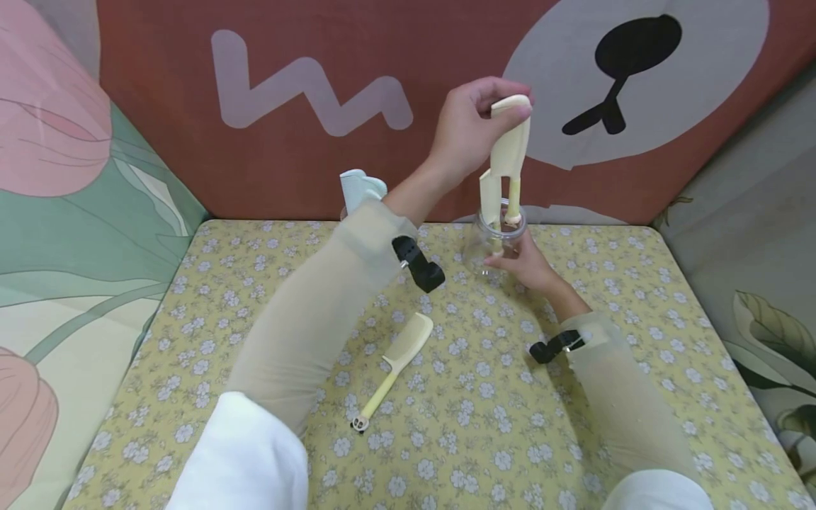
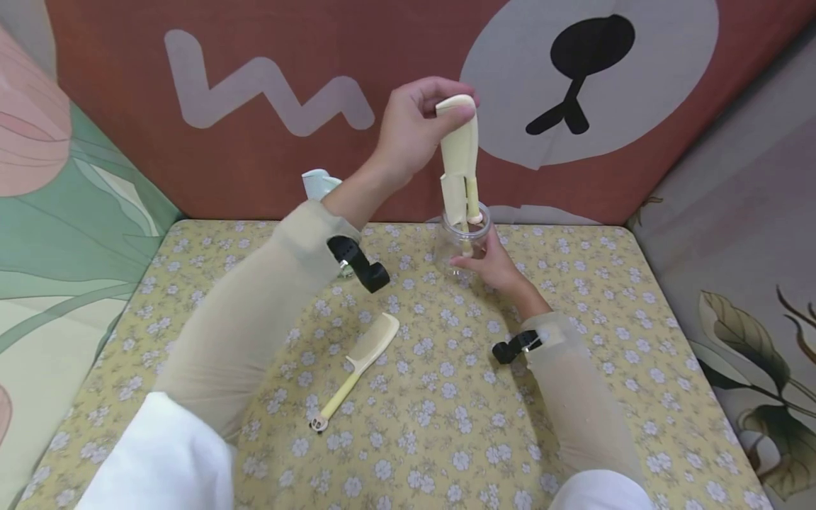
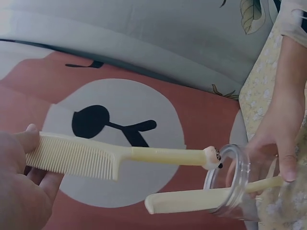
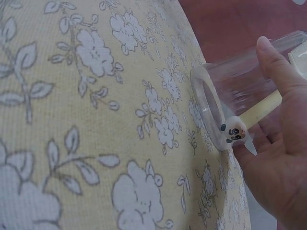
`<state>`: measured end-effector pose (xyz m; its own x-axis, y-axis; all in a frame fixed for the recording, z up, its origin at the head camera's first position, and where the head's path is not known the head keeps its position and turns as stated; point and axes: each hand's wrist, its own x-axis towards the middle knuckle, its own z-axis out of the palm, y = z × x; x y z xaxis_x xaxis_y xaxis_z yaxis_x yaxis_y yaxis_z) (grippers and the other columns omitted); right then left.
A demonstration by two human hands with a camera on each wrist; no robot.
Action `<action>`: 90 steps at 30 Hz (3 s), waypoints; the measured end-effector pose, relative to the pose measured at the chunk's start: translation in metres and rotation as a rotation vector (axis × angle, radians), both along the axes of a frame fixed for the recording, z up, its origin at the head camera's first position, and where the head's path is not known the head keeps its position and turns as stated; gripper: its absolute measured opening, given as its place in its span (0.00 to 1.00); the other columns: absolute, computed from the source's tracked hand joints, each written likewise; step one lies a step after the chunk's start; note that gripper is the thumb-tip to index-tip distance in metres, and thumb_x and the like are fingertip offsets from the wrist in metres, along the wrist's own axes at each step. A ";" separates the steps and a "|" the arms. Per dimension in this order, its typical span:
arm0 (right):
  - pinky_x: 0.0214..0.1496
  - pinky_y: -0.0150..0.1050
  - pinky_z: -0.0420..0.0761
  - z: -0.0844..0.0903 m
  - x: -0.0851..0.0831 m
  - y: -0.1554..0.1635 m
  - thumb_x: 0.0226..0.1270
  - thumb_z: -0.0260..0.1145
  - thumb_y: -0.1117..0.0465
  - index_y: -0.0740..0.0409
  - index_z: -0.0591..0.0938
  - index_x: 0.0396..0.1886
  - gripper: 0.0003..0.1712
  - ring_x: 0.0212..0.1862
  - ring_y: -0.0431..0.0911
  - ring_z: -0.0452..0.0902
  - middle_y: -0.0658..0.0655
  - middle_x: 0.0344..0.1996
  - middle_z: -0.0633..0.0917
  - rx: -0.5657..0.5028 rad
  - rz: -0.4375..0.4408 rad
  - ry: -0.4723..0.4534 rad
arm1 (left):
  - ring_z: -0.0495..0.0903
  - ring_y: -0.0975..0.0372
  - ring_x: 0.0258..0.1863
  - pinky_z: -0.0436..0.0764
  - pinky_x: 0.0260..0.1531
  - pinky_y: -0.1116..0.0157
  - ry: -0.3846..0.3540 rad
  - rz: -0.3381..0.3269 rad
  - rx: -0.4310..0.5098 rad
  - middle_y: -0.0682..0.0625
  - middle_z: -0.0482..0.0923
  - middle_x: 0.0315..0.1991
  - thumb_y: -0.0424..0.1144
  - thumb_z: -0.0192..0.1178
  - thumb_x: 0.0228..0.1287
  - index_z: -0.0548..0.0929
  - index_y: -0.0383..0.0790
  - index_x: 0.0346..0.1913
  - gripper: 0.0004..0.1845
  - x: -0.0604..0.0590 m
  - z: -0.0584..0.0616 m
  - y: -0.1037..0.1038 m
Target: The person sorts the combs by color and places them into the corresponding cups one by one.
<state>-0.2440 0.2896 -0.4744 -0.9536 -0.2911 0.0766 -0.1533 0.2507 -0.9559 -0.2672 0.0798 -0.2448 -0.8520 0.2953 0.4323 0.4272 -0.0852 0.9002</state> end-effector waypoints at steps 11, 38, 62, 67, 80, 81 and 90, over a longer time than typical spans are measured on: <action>0.74 0.63 0.60 0.002 0.000 -0.002 0.65 0.71 0.74 0.46 0.43 0.83 0.60 0.80 0.57 0.48 0.58 0.81 0.52 -0.012 0.001 0.001 | 0.83 0.67 0.46 0.80 0.44 0.76 -0.049 0.060 -0.087 0.49 0.86 0.51 0.33 0.67 0.69 0.86 0.36 0.55 0.13 -0.007 -0.022 0.016; 0.51 0.33 0.80 -0.001 0.003 0.002 0.66 0.71 0.71 0.38 0.46 0.81 0.58 0.66 0.63 0.68 0.61 0.72 0.66 -0.009 0.011 0.029 | 0.82 0.62 0.52 0.77 0.46 0.77 -0.104 -0.043 -0.259 0.48 0.84 0.55 0.36 0.54 0.79 0.83 0.37 0.59 0.14 -0.007 -0.078 0.038; 0.38 0.34 0.77 0.020 0.016 -0.008 0.66 0.73 0.68 0.50 0.54 0.76 0.48 0.39 0.46 0.73 0.67 0.53 0.73 0.081 -0.047 -0.021 | 0.77 0.64 0.61 0.71 0.54 0.78 -0.057 -0.038 -0.484 0.53 0.80 0.61 0.35 0.55 0.78 0.83 0.42 0.61 0.15 -0.002 -0.082 0.051; 0.38 0.33 0.78 0.004 0.006 0.002 0.65 0.73 0.68 0.42 0.52 0.78 0.52 0.40 0.48 0.74 0.63 0.52 0.74 0.055 -0.032 0.002 | 0.73 0.67 0.64 0.70 0.57 0.79 -0.028 -0.062 -0.483 0.55 0.78 0.65 0.36 0.53 0.79 0.80 0.44 0.66 0.17 -0.001 -0.072 0.050; 0.41 0.35 0.79 0.011 0.010 -0.001 0.64 0.72 0.71 0.40 0.52 0.79 0.54 0.44 0.52 0.72 0.64 0.62 0.69 -0.006 -0.003 0.000 | 0.68 0.71 0.68 0.64 0.61 0.82 0.279 -0.167 -0.737 0.56 0.74 0.68 0.39 0.52 0.80 0.80 0.47 0.67 0.18 0.013 -0.042 0.040; 0.41 0.34 0.78 0.011 0.010 -0.001 0.64 0.72 0.71 0.40 0.53 0.79 0.53 0.45 0.50 0.72 0.60 0.62 0.69 0.001 0.000 0.008 | 0.66 0.71 0.70 0.61 0.63 0.82 0.330 -0.175 -0.787 0.56 0.73 0.69 0.40 0.52 0.80 0.79 0.48 0.67 0.18 0.016 -0.039 0.038; 0.49 0.34 0.74 0.005 0.005 0.008 0.74 0.65 0.64 0.51 0.64 0.72 0.32 0.46 0.37 0.72 0.46 0.47 0.76 0.149 0.032 0.080 | 0.46 0.63 0.80 0.37 0.79 0.59 0.632 -0.311 -1.166 0.56 0.56 0.80 0.53 0.50 0.80 0.68 0.55 0.76 0.26 0.055 -0.028 0.019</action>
